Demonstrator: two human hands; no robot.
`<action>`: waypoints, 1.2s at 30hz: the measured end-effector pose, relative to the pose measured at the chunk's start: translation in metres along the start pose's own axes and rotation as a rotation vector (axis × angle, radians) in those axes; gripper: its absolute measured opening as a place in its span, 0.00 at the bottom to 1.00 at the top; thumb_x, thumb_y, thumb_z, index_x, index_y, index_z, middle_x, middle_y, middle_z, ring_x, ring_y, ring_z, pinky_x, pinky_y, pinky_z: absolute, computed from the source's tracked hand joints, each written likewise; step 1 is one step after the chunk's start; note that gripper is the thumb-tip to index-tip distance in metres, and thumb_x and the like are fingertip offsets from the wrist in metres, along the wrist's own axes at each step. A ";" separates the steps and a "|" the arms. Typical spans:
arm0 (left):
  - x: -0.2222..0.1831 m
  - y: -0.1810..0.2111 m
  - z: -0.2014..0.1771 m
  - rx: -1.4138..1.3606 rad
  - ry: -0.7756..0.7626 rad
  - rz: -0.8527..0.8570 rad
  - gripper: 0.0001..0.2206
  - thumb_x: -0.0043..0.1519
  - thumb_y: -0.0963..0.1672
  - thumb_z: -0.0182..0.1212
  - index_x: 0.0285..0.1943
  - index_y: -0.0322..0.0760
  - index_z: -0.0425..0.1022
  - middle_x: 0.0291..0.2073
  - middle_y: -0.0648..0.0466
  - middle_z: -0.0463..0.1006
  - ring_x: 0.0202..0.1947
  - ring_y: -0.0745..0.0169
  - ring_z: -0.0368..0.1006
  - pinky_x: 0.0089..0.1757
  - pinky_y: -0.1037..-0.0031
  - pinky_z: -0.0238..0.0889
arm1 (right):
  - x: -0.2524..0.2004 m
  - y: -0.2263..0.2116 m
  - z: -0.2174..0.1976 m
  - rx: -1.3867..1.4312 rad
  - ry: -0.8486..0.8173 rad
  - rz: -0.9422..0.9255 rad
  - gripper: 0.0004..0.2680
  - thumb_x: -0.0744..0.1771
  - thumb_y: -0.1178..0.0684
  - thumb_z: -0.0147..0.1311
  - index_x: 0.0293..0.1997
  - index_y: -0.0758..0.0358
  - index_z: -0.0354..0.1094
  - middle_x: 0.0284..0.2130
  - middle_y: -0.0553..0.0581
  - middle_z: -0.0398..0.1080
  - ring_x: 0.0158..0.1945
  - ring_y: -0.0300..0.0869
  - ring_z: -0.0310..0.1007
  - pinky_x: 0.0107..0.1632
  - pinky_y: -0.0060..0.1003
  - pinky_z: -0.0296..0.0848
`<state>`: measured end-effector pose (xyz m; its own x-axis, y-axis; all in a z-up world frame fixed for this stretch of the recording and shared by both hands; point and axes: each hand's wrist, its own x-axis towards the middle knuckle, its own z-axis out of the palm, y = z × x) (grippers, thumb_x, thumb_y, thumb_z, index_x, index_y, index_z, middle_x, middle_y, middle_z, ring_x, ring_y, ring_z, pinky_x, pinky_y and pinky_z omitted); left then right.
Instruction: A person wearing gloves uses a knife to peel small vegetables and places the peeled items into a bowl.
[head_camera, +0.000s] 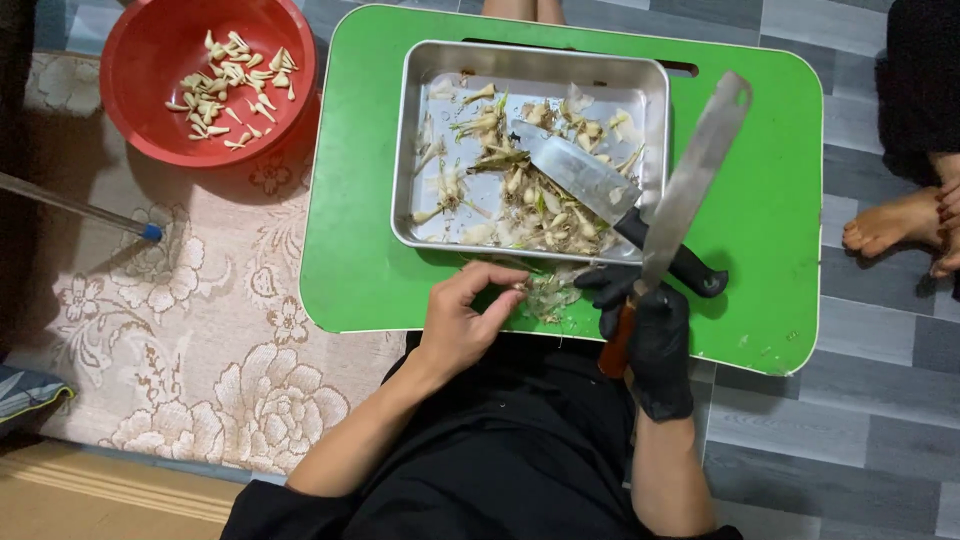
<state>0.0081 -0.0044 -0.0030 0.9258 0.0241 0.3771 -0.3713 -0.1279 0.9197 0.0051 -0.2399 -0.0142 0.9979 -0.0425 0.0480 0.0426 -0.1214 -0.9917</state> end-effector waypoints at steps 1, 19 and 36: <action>0.000 0.000 0.001 0.000 -0.001 -0.003 0.06 0.57 0.39 0.70 0.42 0.39 0.84 0.31 0.52 0.85 0.34 0.51 0.81 0.40 0.66 0.73 | 0.000 0.002 -0.001 0.000 0.000 0.004 0.23 0.73 0.35 0.35 0.31 0.64 0.70 0.12 0.59 0.68 0.16 0.43 0.66 0.24 0.30 0.65; -0.014 -0.012 0.005 -0.379 -0.010 -0.415 0.07 0.51 0.33 0.69 0.34 0.32 0.84 0.24 0.52 0.81 0.30 0.68 0.71 0.34 0.69 0.72 | -0.040 -0.037 0.044 -0.147 -0.266 -0.123 0.22 0.67 0.54 0.55 0.71 0.63 0.62 0.27 0.62 0.81 0.32 0.42 0.79 0.41 0.39 0.79; -0.018 -0.016 0.008 -0.493 0.037 -0.261 0.07 0.52 0.32 0.73 0.35 0.32 0.85 0.28 0.49 0.84 0.34 0.65 0.73 0.41 0.63 0.74 | -0.036 -0.022 0.040 -0.020 -0.269 -0.026 0.19 0.66 0.59 0.57 0.67 0.67 0.65 0.22 0.62 0.79 0.23 0.44 0.79 0.29 0.36 0.78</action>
<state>-0.0019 -0.0103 -0.0252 0.9917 0.0290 0.1254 -0.1273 0.3653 0.9221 -0.0302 -0.1963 0.0013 0.9735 0.2255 0.0372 0.0700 -0.1390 -0.9878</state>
